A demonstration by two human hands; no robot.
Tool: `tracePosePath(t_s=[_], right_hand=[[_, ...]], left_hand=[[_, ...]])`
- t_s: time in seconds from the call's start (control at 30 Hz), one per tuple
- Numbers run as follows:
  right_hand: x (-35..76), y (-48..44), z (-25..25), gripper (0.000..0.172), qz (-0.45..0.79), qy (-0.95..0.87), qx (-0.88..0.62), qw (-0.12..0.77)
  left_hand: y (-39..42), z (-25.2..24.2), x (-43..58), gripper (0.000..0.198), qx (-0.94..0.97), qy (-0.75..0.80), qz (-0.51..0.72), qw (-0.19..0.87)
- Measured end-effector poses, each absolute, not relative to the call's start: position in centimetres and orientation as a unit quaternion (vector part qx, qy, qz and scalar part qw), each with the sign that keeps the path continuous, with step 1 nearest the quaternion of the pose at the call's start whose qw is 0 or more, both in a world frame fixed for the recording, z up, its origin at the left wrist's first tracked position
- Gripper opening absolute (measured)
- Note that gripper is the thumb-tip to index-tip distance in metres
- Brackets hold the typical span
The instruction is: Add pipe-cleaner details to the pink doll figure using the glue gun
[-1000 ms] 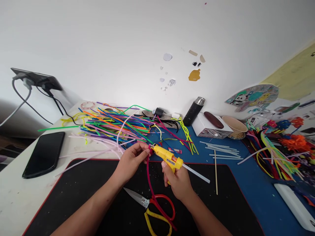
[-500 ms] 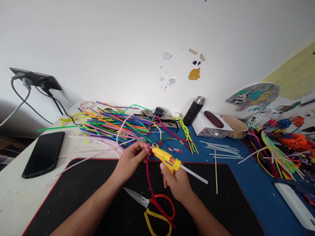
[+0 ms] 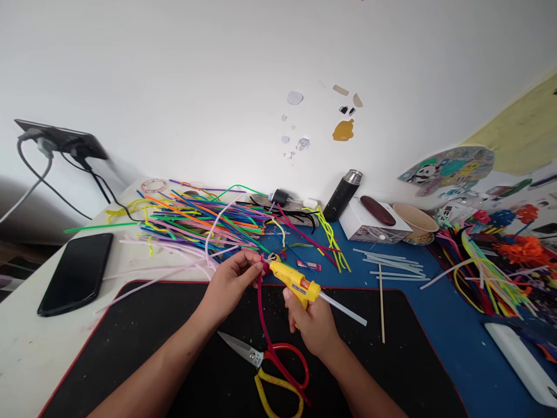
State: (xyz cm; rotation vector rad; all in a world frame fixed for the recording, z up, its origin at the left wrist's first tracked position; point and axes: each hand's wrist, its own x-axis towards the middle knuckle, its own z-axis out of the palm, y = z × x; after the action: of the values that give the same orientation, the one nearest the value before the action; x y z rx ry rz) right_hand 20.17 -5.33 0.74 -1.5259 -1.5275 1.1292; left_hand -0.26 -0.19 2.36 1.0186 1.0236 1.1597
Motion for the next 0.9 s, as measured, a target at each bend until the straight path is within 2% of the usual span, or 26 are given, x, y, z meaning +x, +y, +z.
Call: tracePosePath(t_s=[0.3, 0.43, 0.57, 0.7, 0.9], right_hand=[[20.0, -5.3, 1.8, 0.052, 0.487, -0.526, -0.576, 0.392], [20.8, -5.0, 2.7, 0.056, 0.496, -0.486, -0.576, 0.43], [22.7, -4.3, 2.7, 0.056, 0.499, -0.412, -0.562, 0.515], [25.2, -3.9, 1.5, 0.056, 0.526, -0.255, -0.553, 0.594], [27.4, -3.9, 0.7, 0.061, 0.566, -0.212, -0.585, 0.542]], left_hand=[[-0.1, 2.5, -0.4, 0.031, 0.419, 0.443, 0.519, 0.599], [0.5, 2.6, -1.2, 0.029, 0.328, 0.416, 0.568, 0.63], [1.5, 2.9, -2.7, 0.035, 0.203, 0.403, 0.636, 0.626], [1.9, 2.9, -3.3, 0.033, 0.177, 0.397, 0.647, 0.626], [1.2, 2.7, -2.1, 0.034, 0.213, 0.399, 0.61, 0.651]])
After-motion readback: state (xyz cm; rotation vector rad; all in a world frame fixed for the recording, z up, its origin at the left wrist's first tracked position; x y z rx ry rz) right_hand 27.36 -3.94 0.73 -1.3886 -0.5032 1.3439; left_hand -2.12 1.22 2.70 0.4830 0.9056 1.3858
